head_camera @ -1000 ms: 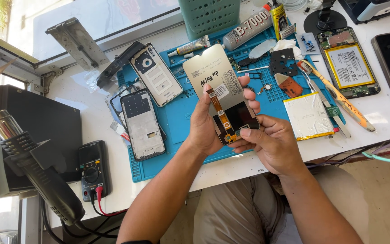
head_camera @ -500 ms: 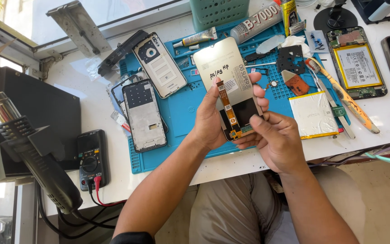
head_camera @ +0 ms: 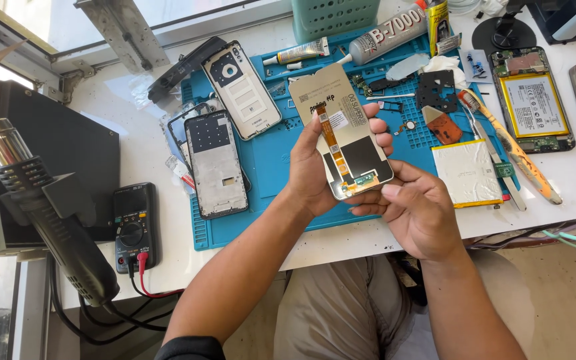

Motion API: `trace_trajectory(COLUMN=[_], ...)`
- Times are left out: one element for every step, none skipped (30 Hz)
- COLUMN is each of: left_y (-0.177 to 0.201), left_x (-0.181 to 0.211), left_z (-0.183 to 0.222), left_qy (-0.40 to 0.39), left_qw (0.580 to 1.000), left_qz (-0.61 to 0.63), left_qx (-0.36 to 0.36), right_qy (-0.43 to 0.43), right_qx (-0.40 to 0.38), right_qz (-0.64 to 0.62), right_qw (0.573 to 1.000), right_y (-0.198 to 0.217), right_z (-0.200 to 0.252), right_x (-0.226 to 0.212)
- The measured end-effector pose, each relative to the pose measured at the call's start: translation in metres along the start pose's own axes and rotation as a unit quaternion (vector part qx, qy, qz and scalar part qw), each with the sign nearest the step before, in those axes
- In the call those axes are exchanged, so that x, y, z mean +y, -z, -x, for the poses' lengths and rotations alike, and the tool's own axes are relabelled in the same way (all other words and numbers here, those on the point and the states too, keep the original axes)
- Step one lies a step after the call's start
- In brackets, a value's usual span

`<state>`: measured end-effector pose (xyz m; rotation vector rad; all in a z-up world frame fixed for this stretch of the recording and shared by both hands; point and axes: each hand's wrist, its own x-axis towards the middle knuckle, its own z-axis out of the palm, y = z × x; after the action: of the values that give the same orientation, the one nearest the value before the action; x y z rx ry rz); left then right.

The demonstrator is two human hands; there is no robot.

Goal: Applying adhesive to the frame of a mobile phone as part of a screen replacement procedure.

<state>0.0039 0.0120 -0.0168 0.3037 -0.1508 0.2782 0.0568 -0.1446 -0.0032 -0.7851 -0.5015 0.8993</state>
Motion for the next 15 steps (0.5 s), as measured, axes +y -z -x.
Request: trace_trajectory(left_y=[-0.001,-0.001,-0.002,-0.002,-0.002,-0.003,-0.004,-0.005,-0.006,-0.007,-0.008,-0.010,-0.012,-0.014,-0.015], left_x=[0.000,-0.001,-0.001,-0.002,-0.002,-0.002,-0.001,-0.001,0.000,0.000,0.000,0.000,0.000,0.000,-0.001], left_z=[0.000,0.000,0.000,0.000,0.000,0.001,0.001,0.002,0.002,0.002,0.003,0.003,0.004,0.004,0.004], left_qy=[0.001,0.001,0.001,0.002,0.001,-0.001,-0.001,-0.001,-0.002,-0.002,-0.002,-0.003,-0.003,-0.004,-0.006], left_qw=[1.000,1.000,1.000,1.000,1.000,1.000,1.000,1.000,1.000,1.000,1.000,0.999,0.999,0.999,0.999], left_qz=[0.000,-0.001,-0.002,-0.002,-0.001,0.000,0.000,-0.012,-0.024,-0.024,-0.026,-0.028,-0.028,-0.022,-0.017], left_qx=[0.000,0.005,0.011,0.011,0.012,0.013,0.013,0.006,-0.001,-0.001,-0.009,-0.017,-0.017,-0.026,-0.035], right_qy=[0.001,0.009,0.017,0.018,0.025,0.032,0.032,0.040,0.047,0.047,0.054,0.060,0.060,0.072,0.083], right_qx=[0.001,0.005,0.009,0.009,0.011,0.012,0.012,0.015,0.020,0.020,0.023,0.026,0.027,0.027,0.027], right_qz=[0.000,0.016,0.033,0.033,0.049,0.064,0.064,0.076,0.087,0.088,0.105,0.122,0.122,0.153,0.184], right_qw=[1.000,1.000,0.999,0.999,0.998,0.997,0.997,0.996,0.995,0.995,0.993,0.990,0.990,0.985,0.979], right_y=[0.000,0.000,0.001,0.000,-0.001,-0.002,-0.002,-0.003,-0.003,-0.003,-0.004,-0.004,-0.005,-0.006,-0.007], right_z=[0.000,0.001,0.001,0.001,0.001,0.000,0.000,0.000,0.000,0.001,0.002,0.004,0.006,0.008,0.011], right_x=[0.001,0.003,0.005,0.004,0.004,0.003,0.003,0.003,0.003,0.004,0.004,0.005,0.004,0.003,0.002])
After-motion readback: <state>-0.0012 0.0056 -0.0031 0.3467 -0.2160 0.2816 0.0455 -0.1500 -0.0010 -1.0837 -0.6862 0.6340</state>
